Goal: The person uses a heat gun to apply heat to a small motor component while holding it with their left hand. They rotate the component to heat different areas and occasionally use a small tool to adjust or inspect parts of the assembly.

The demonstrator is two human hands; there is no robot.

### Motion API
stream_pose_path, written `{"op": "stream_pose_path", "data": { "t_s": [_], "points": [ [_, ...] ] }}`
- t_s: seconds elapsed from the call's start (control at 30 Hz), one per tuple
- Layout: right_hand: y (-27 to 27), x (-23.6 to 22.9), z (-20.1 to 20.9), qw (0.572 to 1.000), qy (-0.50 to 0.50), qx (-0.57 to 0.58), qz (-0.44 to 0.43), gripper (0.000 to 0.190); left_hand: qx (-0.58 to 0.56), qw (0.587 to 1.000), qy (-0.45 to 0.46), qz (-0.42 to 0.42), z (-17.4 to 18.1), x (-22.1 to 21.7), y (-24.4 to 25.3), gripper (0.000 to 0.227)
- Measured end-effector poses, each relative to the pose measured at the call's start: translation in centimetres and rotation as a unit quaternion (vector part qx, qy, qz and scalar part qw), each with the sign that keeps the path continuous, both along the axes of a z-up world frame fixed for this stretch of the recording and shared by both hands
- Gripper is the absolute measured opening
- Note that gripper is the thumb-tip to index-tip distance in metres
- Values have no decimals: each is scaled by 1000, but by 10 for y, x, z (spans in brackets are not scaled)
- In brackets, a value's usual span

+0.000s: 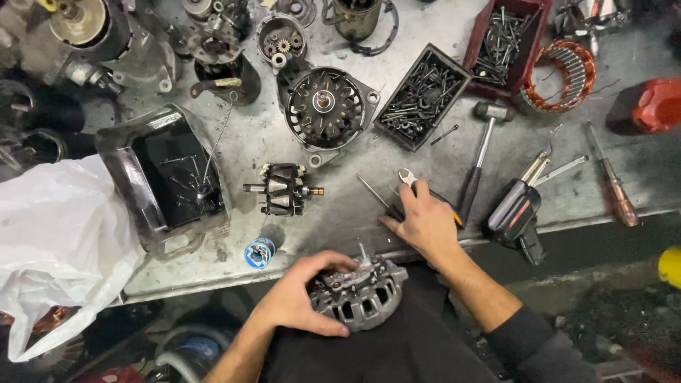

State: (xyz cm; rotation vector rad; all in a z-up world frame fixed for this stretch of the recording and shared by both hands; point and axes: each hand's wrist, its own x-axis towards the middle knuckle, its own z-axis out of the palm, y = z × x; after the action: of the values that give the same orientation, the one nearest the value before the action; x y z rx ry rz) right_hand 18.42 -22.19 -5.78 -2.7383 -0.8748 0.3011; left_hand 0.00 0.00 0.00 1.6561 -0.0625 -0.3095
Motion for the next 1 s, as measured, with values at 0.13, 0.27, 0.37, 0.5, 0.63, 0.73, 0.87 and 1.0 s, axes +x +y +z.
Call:
{"op": "stream_pose_path", "data": {
  "t_s": [0.13, 0.27, 0.37, 0.5, 0.63, 0.73, 0.87, 1.0],
  "points": [
    [-5, -2, -27, 997, -64, -14, 27, 49, -18, 999, 7, 33, -8, -2, 6, 89],
    [-12, 7, -29, 986, -165, 0, 1, 32, -1, 999, -27, 37, -12, -1, 11, 88],
    [-19, 18, -31, 978, -204, 38, -16, 28, -2, 999, -29, 38, -14, -4, 10, 87],
    [-11, 21, -26, 981, -184, 15, -66, 33, 6, 998, -46, 38, -21, -12, 9, 87],
    [63, 36, -12, 950, 37, 249, -186, 47, 3, 998, -46, 42, -21, -26, 10, 86],
    [107, 62, -34, 812, 350, 389, -259, 45, 10, 998, -44, 46, -20, -39, 12, 87],
    [131, 64, -46, 714, 421, 471, -301, 39, 15, 997, -56, 53, -30, -50, 22, 88],
    [148, 46, -62, 688, 411, 507, -317, 26, 12, 995, -25, 96, -38, -54, 32, 103]
  ]
}}
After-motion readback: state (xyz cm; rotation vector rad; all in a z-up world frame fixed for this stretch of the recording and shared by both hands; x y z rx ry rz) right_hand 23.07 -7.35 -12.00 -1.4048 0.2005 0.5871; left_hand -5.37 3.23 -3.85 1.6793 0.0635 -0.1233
